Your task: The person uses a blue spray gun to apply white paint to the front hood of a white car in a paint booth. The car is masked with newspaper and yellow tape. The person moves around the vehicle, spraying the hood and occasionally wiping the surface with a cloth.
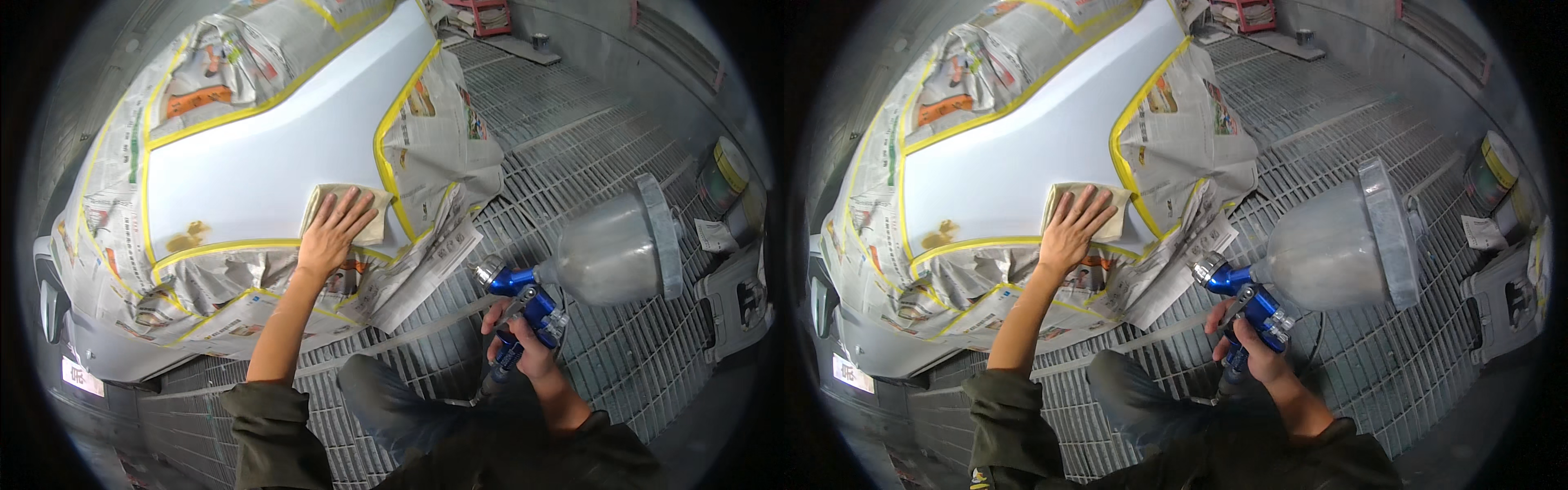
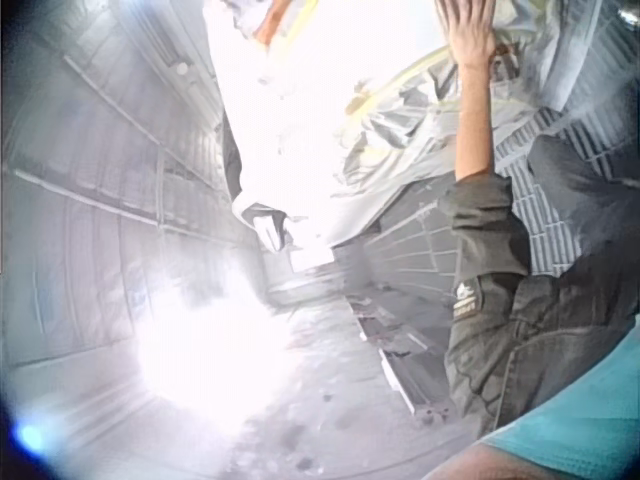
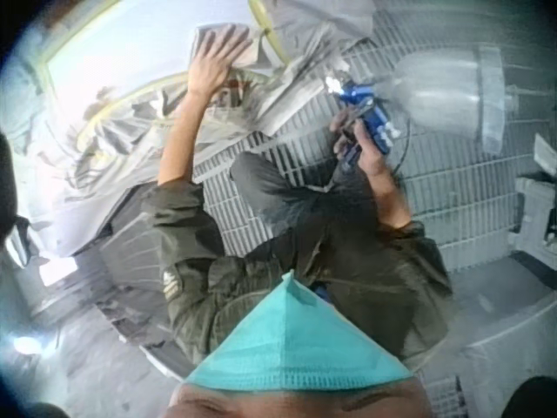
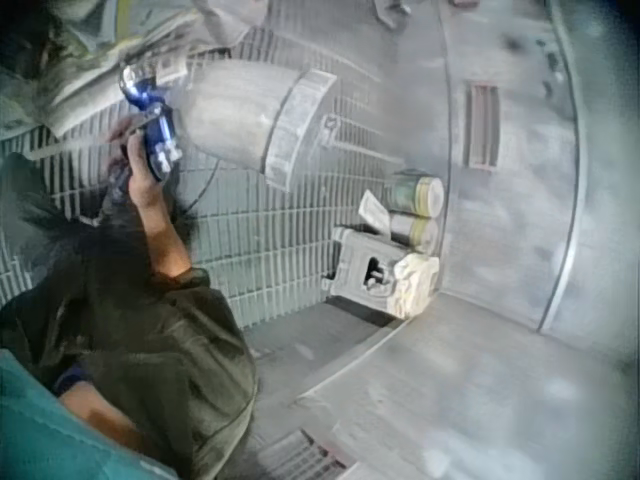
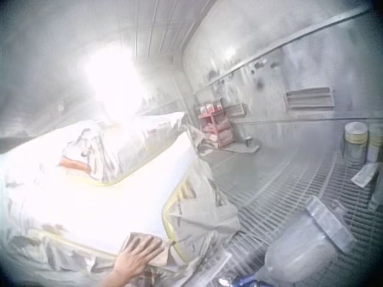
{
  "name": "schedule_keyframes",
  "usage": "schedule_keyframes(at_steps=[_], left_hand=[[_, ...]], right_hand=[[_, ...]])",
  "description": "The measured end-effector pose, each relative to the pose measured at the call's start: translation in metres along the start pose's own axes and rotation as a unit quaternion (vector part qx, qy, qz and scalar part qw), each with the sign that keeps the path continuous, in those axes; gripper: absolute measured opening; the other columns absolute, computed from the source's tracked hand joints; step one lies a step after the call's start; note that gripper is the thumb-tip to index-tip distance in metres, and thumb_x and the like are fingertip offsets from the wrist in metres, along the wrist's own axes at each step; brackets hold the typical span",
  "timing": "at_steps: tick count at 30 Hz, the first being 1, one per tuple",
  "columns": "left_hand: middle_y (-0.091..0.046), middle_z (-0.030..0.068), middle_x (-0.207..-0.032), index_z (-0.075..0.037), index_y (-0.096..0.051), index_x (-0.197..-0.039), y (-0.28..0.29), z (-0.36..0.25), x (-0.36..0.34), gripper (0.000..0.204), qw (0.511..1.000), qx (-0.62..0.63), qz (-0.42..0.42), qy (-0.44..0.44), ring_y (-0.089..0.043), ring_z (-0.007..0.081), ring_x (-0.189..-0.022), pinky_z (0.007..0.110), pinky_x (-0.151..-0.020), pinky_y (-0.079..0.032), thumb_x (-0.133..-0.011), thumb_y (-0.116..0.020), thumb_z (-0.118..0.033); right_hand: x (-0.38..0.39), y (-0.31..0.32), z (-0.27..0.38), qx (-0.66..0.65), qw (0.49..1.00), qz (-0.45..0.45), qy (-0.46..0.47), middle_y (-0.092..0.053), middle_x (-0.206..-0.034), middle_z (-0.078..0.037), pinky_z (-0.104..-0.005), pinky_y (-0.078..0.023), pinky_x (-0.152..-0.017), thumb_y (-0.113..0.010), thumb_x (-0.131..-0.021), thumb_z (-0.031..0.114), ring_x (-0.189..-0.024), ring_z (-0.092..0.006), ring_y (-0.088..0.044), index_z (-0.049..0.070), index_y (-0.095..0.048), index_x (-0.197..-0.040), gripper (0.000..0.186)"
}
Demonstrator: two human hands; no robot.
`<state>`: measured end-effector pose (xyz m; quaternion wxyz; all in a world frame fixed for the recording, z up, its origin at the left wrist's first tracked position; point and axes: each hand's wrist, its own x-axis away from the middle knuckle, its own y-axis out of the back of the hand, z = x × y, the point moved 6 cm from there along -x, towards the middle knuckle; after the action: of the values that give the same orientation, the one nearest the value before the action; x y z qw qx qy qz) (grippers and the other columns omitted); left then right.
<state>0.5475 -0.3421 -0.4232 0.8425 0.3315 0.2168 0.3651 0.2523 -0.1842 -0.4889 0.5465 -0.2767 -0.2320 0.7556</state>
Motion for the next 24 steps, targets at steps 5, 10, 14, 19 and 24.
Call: schedule_keyframes(at_steps=[5, 10, 14, 19, 24], left_hand=[[-0.019, -0.0036, -0.161, -0.021, -0.035, -0.149, -0.044, -0.064, -0.012, 0.064, 0.999, 0.005, 0.036, -0.018, -0.014, 0.0191, -0.149, 0.039, -0.122, -0.015, -0.086, -0.046, -0.016], [-0.032, 0.0027, -0.156, -0.013, -0.049, -0.139, -0.111, -0.142, 0.013, 0.051, 0.987, 0.13, 0.092, 0.008, -0.015, 0.0202, -0.148, 0.04, -0.122, -0.01, -0.089, -0.047, -0.021], [-0.066, 0.0194, -0.109, -0.006, -0.064, -0.109, -0.127, -0.217, 0.057, 0.032, 0.919, 0.281, 0.249, 0.118, -0.06, 0.032, -0.108, 0.044, -0.102, -0.041, -0.096, -0.049, -0.03], [-0.059, 0.0266, -0.067, 0.002, -0.063, -0.08, -0.12, -0.255, 0.122, 0.044, 0.722, 0.622, 0.26, 0.157, -0.057, 0.0477, -0.069, 0.053, -0.065, -0.046, -0.101, -0.046, -0.033], [-0.055, 0.0259, -0.065, 0.004, -0.057, -0.075, -0.144, -0.268, 0.144, 0.045, 0.682, 0.648, 0.233, 0.245, -0.055, 0.0458, -0.064, 0.048, -0.062, -0.045, -0.101, -0.05, -0.033]], right_hand=[[-0.013, 0.048, -0.071, -0.034, 0.993, -0.107, -0.019, -0.06, -0.106, -0.007, -0.0303, -0.056, -0.06, -0.054, -0.098, 0.019, -0.094, -0.0174, -0.06, 0.006, -0.054, -0.119, 0.025], [-0.033, 0.089, -0.139, -0.029, 0.981, -0.188, -0.037, -0.063, -0.107, -0.006, -0.0317, -0.056, -0.06, -0.053, -0.099, 0.019, -0.095, -0.0173, -0.062, 0.006, -0.057, -0.116, 0.022], [-0.048, 0.112, -0.163, 0.003, 0.981, -0.179, -0.073, -0.062, -0.107, -0.005, -0.032, -0.055, -0.059, -0.055, -0.098, 0.026, -0.096, -0.0167, -0.061, 0.007, -0.057, -0.116, 0.026], [-0.097, 0.139, -0.144, 0.065, 0.99, -0.082, -0.094, -0.062, -0.108, -0.007, -0.0313, -0.057, -0.062, -0.057, -0.095, 0.031, -0.098, -0.0175, -0.061, 0.005, -0.055, -0.12, 0.036], [-0.1, 0.151, -0.126, 0.126, 0.988, -0.087, -0.022, -0.059, -0.128, -0.013, -0.0337, -0.058, -0.069, -0.052, -0.099, 0.03, -0.113, -0.0213, -0.059, 0.004, -0.05, -0.132, 0.043]])
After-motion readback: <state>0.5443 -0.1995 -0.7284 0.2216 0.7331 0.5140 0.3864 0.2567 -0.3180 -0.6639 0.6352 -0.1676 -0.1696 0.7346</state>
